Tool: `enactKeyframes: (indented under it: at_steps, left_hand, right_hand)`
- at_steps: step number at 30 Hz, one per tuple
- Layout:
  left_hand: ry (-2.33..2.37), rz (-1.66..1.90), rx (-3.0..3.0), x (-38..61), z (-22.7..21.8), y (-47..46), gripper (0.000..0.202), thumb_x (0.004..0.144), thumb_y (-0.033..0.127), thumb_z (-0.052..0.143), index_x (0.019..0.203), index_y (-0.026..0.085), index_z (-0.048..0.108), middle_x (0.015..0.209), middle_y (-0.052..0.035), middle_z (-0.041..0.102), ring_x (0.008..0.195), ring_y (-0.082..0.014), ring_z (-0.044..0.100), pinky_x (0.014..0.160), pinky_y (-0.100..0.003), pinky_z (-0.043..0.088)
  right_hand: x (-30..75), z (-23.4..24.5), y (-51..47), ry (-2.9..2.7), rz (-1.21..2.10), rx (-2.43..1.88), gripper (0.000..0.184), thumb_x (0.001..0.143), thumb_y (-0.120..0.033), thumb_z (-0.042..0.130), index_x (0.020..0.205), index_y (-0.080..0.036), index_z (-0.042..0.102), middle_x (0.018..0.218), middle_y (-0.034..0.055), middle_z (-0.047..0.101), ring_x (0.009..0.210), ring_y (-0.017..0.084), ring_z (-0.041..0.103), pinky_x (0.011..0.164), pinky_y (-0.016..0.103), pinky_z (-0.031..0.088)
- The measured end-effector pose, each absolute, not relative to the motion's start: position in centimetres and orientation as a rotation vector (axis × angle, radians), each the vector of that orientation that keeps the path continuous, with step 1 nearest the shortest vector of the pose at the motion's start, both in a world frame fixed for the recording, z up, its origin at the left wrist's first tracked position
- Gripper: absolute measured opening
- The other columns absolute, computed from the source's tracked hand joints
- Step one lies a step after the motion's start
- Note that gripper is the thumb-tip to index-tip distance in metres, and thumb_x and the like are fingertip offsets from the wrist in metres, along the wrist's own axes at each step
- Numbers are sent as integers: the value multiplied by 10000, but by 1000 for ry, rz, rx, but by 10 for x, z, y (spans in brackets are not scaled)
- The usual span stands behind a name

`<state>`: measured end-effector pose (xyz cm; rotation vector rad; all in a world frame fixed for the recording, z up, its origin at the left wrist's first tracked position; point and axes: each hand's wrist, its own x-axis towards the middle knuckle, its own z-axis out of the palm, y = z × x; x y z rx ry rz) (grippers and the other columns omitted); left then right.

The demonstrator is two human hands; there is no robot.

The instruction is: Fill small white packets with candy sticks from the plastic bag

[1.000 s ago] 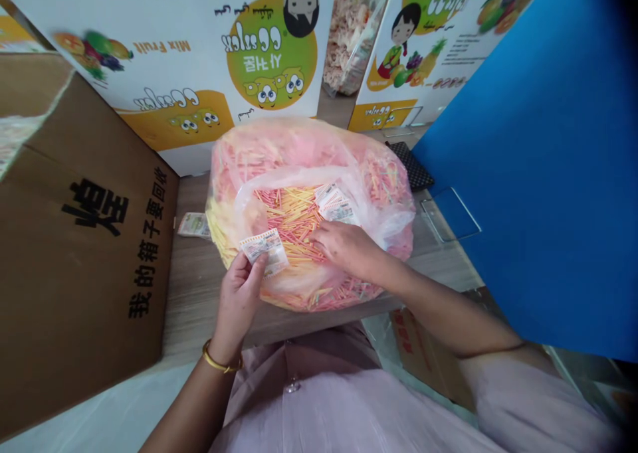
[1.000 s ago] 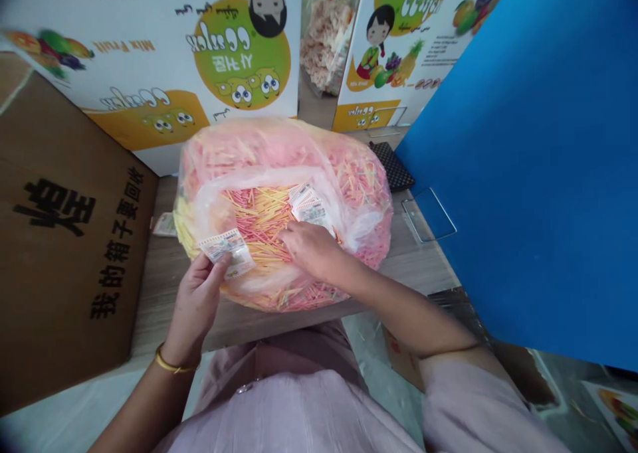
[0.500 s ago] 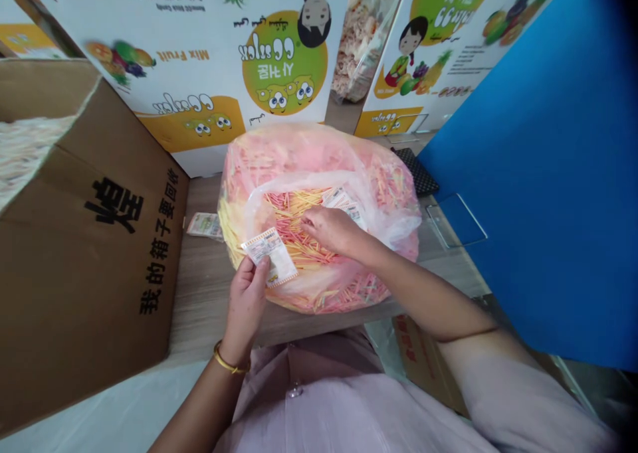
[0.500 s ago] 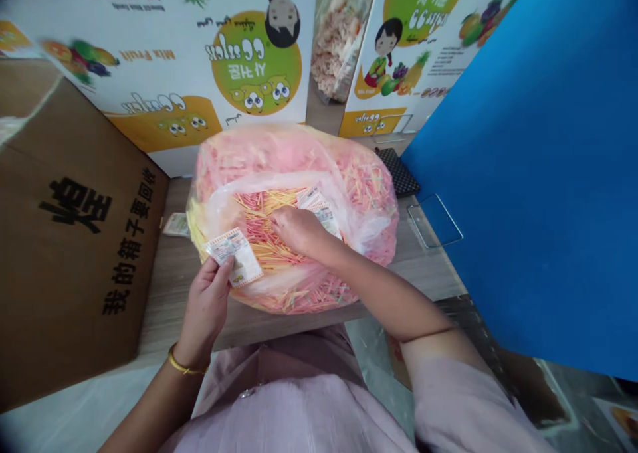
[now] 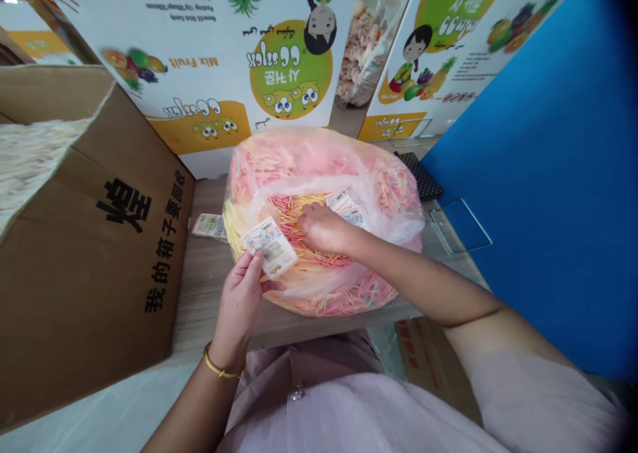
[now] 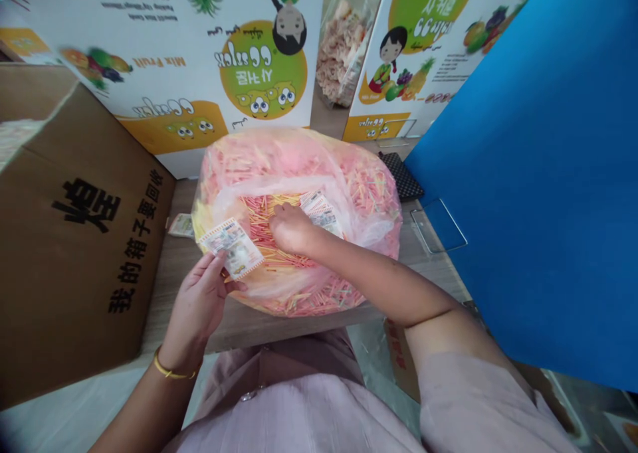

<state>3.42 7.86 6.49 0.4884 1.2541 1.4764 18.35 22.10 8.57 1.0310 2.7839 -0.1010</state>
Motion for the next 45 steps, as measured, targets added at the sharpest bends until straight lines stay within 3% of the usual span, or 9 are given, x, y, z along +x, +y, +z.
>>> enactKeyframes:
  at_steps: [9,15,18,22,27,30,35,40,45]
  left_hand:
    - [1136,1460,511,44,85,88,391,808,420,796,1133,215,723,1227,-36,705,941,-158,672,687,-259,648]
    - [1020,1361,436,52,78,96,406,842,399,772,1188,192,725,1340,-105,697,1192,-280,674,945,-442,629]
    - [998,1400,437,55,74,102,383,827,397,787,1136,174,749,1324,-120,712,1243,-297,656,1010,-452,593]
    - [1055,1351,474,56,71,108,404,792,446,812,1089,176,769,1293,-108,730,1225,-297,658,965,-428,602]
    - [1128,1312,544,57,67,114,404,729,502,849,980,190,791,1104,-70,782,1072,-263,700,893,-390,603]
    - [1121,1336,553,57,64,118,375,697,489,869,901,183,793,1035,-61,789,1042,-243,704,957,-387,573]
    - [1154,1376,559,57,55,122,358,676,467,884,865,178,790,983,-47,784,962,-204,704,948,-356,556]
    - [1156,1407,613,60,53,122,309,713,451,869,855,187,793,911,-27,777,871,-169,690,895,-308,538]
    - [1151,1340,707,59,55,116,350,826,489,772,1015,196,808,1053,-66,794,1011,-211,705,979,-345,522]
  right_hand:
    - [182,82,210,2805,-34,1092,338,971,-118,432,1203,-40,666,1250,233,641,1164,340,559,925,424,408]
    - [202,98,219,2845,-173,1177,308,953,-66,408,1168,-62,627,1092,185,725,1048,288,651,959,406,379]
    - [207,99,229,2855,-269,1332,339,991,-95,352,1238,-74,584,1112,180,728,1025,270,667,912,374,405]
    - [210,98,236,2818,-686,1582,384,1070,-263,313,1376,-110,488,1119,162,728,999,254,682,832,332,454]
    - [219,95,240,2878,-1322,1627,267,1057,-266,340,1208,-156,531,1108,101,711,913,174,695,832,288,492]
    - [226,94,238,2860,-1522,1687,244,1057,-273,314,1189,-181,498,925,32,676,769,145,655,755,271,507]
    - [230,110,207,2897,-1377,1648,272,1065,-396,353,1137,-202,530,892,31,661,728,160,611,680,272,472]
    - [217,120,180,2890,-776,1578,266,1054,-307,383,1167,-170,581,912,73,711,792,207,651,677,285,384]
    - [213,109,192,2787,-634,1555,319,1071,-319,358,1174,-179,626,936,85,736,825,223,667,679,292,389]
